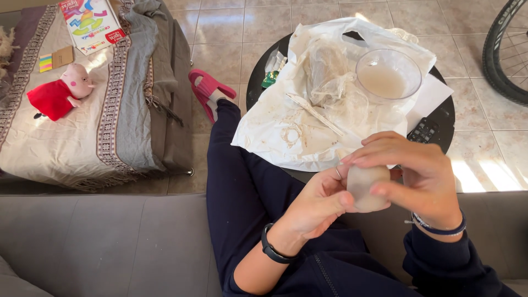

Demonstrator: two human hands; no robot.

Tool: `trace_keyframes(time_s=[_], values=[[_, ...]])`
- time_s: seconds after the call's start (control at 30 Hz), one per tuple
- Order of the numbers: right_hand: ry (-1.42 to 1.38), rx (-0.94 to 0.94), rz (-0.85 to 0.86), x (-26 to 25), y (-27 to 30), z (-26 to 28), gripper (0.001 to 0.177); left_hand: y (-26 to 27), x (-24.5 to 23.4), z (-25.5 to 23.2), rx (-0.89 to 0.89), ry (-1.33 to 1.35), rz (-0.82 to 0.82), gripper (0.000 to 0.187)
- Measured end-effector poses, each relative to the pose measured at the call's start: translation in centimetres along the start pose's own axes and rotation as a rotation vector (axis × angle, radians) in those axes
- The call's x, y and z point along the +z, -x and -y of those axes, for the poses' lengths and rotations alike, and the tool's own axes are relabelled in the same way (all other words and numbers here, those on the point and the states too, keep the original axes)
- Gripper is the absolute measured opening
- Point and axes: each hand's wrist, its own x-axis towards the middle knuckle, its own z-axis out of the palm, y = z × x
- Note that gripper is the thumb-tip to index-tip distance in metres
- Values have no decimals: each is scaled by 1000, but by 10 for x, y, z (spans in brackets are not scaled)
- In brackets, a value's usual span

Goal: The person sits on a sofa and shapes a small ball of clay by hand, rolling it between palms and smoothing its surface. They briefly reach for a remote control on the table before returning to the clay.

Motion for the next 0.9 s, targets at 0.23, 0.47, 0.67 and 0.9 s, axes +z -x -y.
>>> trace_keyframes(time_s=[0.23,0.47,0.67,0.9], values=[[-206,63,-197,-3,16,-32,23,-4,2,-3,-94,66,-32,61],[-605,148,-274,3,2,-11,29,-7,-6,8,10,-5,-104,62],[-113,75,88,1,0,9,83,-5,-8,7,100,-31,-146,64],[-277,56,-52,-7,18,-20,40,-4,-7,11,117,-82,-163,63]])
